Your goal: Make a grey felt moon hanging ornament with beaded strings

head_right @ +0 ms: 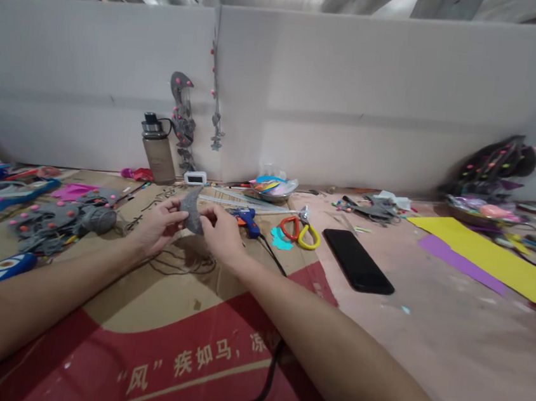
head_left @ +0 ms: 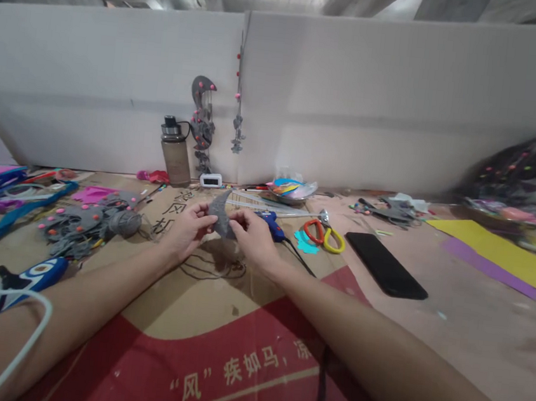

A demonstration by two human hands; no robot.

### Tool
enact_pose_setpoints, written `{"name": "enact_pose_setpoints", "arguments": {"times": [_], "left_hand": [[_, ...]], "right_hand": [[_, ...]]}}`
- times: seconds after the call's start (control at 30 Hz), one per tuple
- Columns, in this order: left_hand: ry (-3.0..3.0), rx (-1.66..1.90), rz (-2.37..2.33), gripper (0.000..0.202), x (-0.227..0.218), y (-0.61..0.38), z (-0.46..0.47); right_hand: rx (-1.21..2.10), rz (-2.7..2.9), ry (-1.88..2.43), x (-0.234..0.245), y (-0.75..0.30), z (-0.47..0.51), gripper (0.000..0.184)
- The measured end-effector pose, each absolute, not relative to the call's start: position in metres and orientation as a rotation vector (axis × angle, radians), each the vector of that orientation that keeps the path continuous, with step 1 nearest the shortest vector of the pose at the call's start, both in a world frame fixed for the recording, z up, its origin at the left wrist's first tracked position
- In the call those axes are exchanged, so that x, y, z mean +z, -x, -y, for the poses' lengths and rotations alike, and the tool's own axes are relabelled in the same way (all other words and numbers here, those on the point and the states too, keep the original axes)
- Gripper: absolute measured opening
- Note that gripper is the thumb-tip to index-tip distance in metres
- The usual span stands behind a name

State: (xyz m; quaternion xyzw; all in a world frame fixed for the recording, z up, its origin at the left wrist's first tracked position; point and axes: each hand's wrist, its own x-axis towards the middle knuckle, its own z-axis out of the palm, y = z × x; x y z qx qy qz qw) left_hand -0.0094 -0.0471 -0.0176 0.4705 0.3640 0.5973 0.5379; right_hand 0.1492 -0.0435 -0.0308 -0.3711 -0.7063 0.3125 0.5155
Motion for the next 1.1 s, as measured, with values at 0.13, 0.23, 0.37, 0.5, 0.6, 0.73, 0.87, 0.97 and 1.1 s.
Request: {"name": "enact_pose_setpoints", "arguments": {"times": [0.13, 0.23, 0.37, 0.5, 0.6, 0.73, 0.87, 0.97, 1.1], "left_hand": [[-1.028, 1.345, -0.852, 0.025, -0.030, 0.002, 0.049], [-1.059, 1.348, -0.892, 0.024, -0.036, 0.000, 0.049], [-1.186, 1.385, -1.030, 0.023, -0.038, 0.000, 0.051], [-1.323, 1.278, -1.108, 0.022, -0.037, -0.002, 0.056], [-1.373, 1.215, -1.117, 0.022, -0.035, -0.003, 0.060], [-1.380, 1.227, -1.122, 0.022, -0.032, -0.004, 0.063], [-1.395, 1.220, -1.117, 0.022, -0.032, -0.003, 0.063], [-1.362, 1.213, -1.104, 0.022, -0.034, -0.002, 0.060], [-1.204, 1.302, -1.046, 0.022, -0.038, -0.001, 0.053]], "right_hand": [[0.837, 1.481, 0.948, -0.042, -0.145, 0.047, 0.010], [0.742, 1.561, 0.999, -0.043, -0.146, 0.050, 0.009], [0.353, 1.738, 1.033, -0.036, -0.156, 0.053, 0.011], [0.200, 1.919, 0.987, -0.030, -0.163, 0.052, 0.013], [0.081, 2.028, 1.005, -0.030, -0.164, 0.051, 0.017], [0.002, 2.105, 1.064, -0.031, -0.163, 0.049, 0.019], [0.073, 2.067, 1.085, -0.034, -0.160, 0.045, 0.011], [0.226, 1.938, 1.066, -0.037, -0.158, 0.042, 0.008], [0.445, 1.771, 0.985, -0.039, -0.157, 0.042, 0.009]]}}
